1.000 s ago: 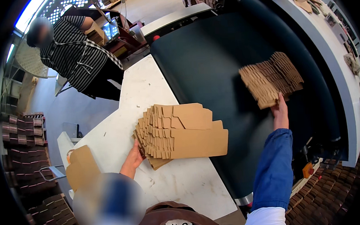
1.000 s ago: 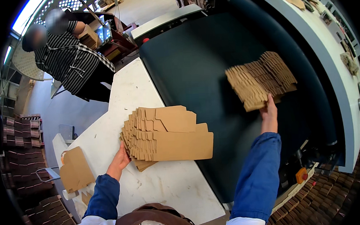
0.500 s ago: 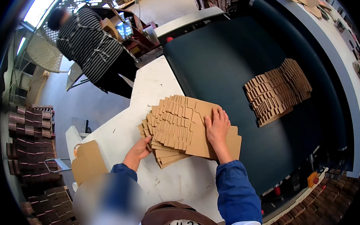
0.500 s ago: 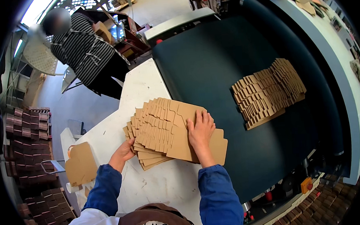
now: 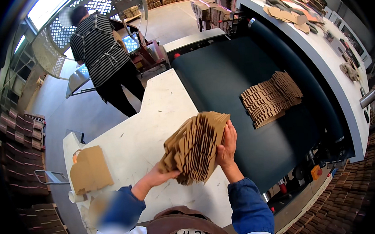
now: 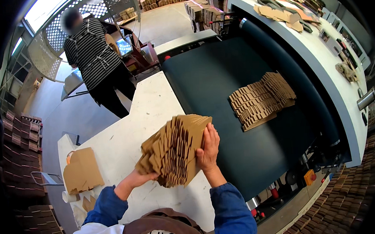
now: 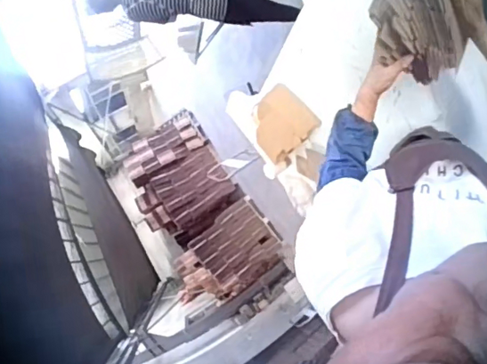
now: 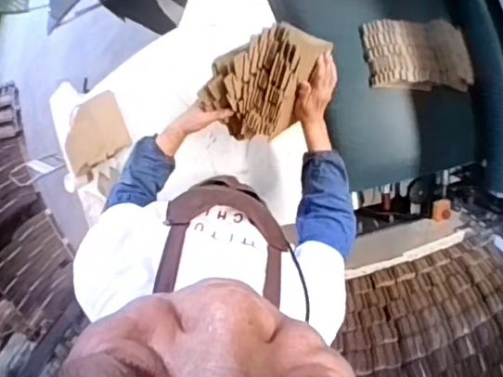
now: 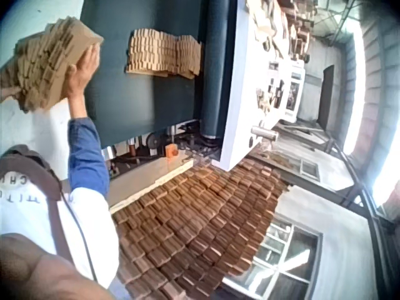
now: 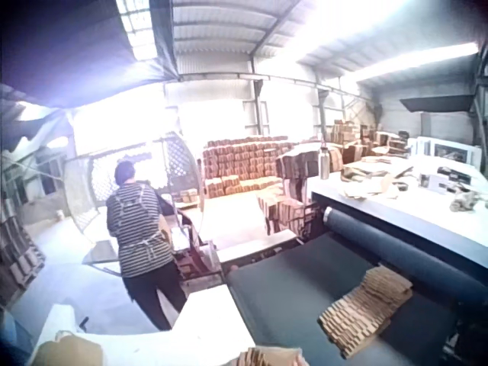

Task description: The person folds flat cardboard pieces into box shapes by hand and stacks them on a table. A coworker assists by organizing the finished stacks and moving them onto a conveyor belt. The person occasionally picks up dropped pieces from the floor to continue the assembly process.

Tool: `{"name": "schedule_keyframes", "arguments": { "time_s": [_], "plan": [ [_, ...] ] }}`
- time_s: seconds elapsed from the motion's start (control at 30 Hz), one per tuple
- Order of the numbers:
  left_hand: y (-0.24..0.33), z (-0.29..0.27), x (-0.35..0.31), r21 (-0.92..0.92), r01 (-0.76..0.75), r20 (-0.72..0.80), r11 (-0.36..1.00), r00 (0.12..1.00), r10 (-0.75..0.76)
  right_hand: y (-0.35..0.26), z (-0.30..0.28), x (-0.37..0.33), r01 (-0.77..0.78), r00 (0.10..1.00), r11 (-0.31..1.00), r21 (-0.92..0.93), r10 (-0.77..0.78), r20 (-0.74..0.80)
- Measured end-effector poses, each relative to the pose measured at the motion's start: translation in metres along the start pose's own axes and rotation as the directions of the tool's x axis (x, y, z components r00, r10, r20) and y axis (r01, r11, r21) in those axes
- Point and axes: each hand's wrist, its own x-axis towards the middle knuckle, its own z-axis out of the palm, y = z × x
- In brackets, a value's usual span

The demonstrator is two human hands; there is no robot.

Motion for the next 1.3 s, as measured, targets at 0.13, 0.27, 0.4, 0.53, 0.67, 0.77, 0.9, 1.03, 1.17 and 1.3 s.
{"name": "schedule_keyframes", "arguments": {
  "time_s": [0.13,0.27,0.4,0.53,0.67,0.77,0.9,1.03,1.17,1.3],
  "plan": [
    [0.013,-0.012,-0.096,0.402,-0.214,0.035,0.89,0.975,0.218,-0.064,0.024,-0.028,0.173,0.982,0.985,-0.007,-0.173,-0.077],
    [-0.06,-0.029,-0.165,0.584,-0.423,0.115,0.693,0.888,0.446,-0.101,0.04,-0.118,0.039,0.994,0.996,0.075,-0.047,0.103],
    [-0.157,-0.037,-0.196,0.565,-0.315,0.059,0.763,0.937,0.344,-0.152,0.023,-0.201,-0.201,0.901,0.978,0.058,0.161,0.404],
    [-0.16,-0.054,-0.209,0.542,-0.237,0.156,0.806,0.971,0.181,-0.212,-0.001,-0.194,-0.598,0.719,0.797,0.085,0.487,0.496],
    [-0.137,-0.08,-0.199,0.494,-0.221,0.222,0.841,0.967,0.123,-0.218,0.002,-0.186,-0.759,0.594,0.644,0.097,0.624,0.507],
    [-0.13,-0.088,-0.182,0.344,-0.154,0.166,0.926,0.981,0.102,-0.215,-0.004,-0.181,-0.818,0.524,0.568,0.088,0.674,0.521],
    [-0.108,-0.095,-0.152,0.321,-0.041,0.104,0.946,0.995,0.008,-0.205,-0.006,-0.174,-0.841,0.475,0.537,0.059,0.682,0.557],
    [-0.099,-0.09,-0.146,0.332,-0.016,0.069,0.943,0.998,-0.007,-0.188,-0.003,-0.172,-0.798,0.486,0.603,0.009,0.634,0.602],
    [-0.117,-0.08,-0.155,0.339,-0.03,0.002,0.94,1.0,0.031,-0.199,0.014,-0.151,-0.833,0.427,0.554,0.006,0.635,0.644],
    [-0.133,-0.076,-0.159,0.394,-0.116,-0.119,0.912,0.977,0.176,-0.198,0.035,-0.147,-0.794,0.478,0.608,0.025,0.597,0.644]
  ]
}}
